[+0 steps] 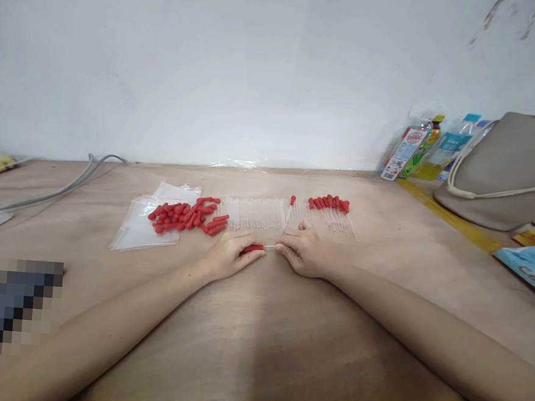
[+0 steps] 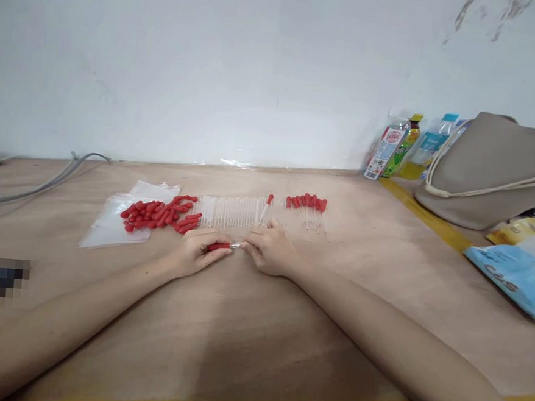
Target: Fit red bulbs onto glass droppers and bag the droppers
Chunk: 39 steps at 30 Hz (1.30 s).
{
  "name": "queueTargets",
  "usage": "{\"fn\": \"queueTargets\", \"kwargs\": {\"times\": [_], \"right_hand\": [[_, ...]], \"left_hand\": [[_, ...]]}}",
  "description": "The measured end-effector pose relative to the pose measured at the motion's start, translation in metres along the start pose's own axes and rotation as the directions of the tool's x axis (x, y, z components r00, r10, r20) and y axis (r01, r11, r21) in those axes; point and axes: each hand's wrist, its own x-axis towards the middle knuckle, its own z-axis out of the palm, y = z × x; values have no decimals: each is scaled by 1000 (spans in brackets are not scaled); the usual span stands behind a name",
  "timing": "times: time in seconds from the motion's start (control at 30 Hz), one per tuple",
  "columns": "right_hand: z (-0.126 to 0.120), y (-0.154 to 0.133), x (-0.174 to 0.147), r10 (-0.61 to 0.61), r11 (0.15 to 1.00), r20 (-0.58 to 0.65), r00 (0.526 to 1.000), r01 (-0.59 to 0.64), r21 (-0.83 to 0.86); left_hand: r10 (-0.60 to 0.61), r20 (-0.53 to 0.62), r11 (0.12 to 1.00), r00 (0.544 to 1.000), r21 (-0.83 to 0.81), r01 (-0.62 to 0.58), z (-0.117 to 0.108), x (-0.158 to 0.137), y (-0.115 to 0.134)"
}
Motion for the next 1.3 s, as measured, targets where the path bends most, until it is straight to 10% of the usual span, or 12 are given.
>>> {"fn": "queueTargets", "kwargs": {"times": [0.4,0.7,0.77,0.87,1.0,1.3], "right_hand": [[0,-1,1,65,988,111,992,-79,130],[-42,2,15,210,977,182,961,-213,-3],[-48,21,13,435,900,60,898,-436,0],[-52,54,6,723,679,-140,677,-733,-36],[-46,83,-8,850,449,-280,446,-892,-56],[-31,82,-10,865,421,-232,445,-895,-148]], "left_hand": [[87,-13,996,996,-2,-87,2,1,-4],[-136,-67,991,988,-6,136,-9,1,2],[-170,-73,985,983,-18,169,-8,1,0],[-186,-40,982,982,-32,185,-6,0,-2],[-192,-6,981,981,-29,192,-5,1,-2],[-186,21,981,982,-48,187,-6,2,-2]]}}
